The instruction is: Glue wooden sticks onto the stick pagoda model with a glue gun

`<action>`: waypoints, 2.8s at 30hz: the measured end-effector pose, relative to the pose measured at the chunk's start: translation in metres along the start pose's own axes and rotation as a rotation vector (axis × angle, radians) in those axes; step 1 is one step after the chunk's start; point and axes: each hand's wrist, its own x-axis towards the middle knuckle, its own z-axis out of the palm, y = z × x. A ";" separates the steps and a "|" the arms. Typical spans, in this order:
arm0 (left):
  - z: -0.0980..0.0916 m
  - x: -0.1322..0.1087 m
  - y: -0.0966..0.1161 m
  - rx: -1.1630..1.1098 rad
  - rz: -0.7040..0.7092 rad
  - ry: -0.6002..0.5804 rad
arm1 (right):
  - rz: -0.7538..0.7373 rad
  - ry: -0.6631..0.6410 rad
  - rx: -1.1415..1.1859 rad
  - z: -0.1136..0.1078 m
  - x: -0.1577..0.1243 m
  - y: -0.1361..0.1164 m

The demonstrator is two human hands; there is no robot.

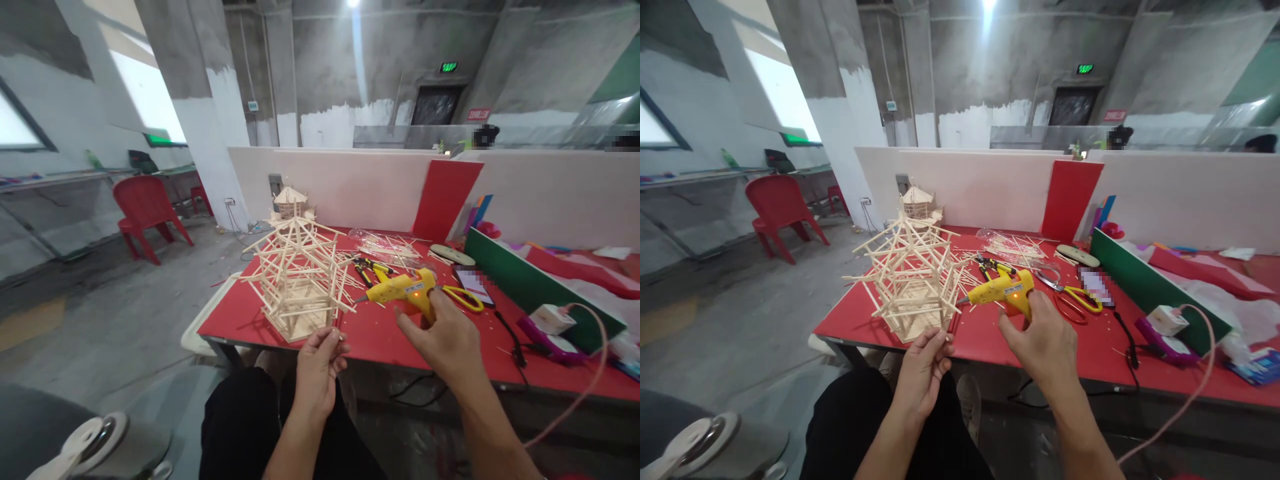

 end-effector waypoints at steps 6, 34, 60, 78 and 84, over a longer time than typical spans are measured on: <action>0.010 -0.008 0.008 -0.160 -0.200 -0.003 | -0.203 0.066 -0.243 -0.007 0.011 -0.006; -0.004 -0.001 -0.006 -0.143 -0.210 -0.059 | -0.316 0.078 -0.332 -0.002 0.018 -0.005; -0.003 -0.004 -0.006 -0.126 -0.219 -0.027 | -0.298 0.076 -0.357 -0.010 0.015 0.000; -0.003 -0.007 -0.006 -0.102 -0.215 -0.026 | -0.271 0.065 -0.301 -0.004 0.016 -0.008; -0.002 -0.006 -0.007 -0.088 -0.227 -0.028 | -0.266 0.082 -0.280 -0.003 0.014 -0.002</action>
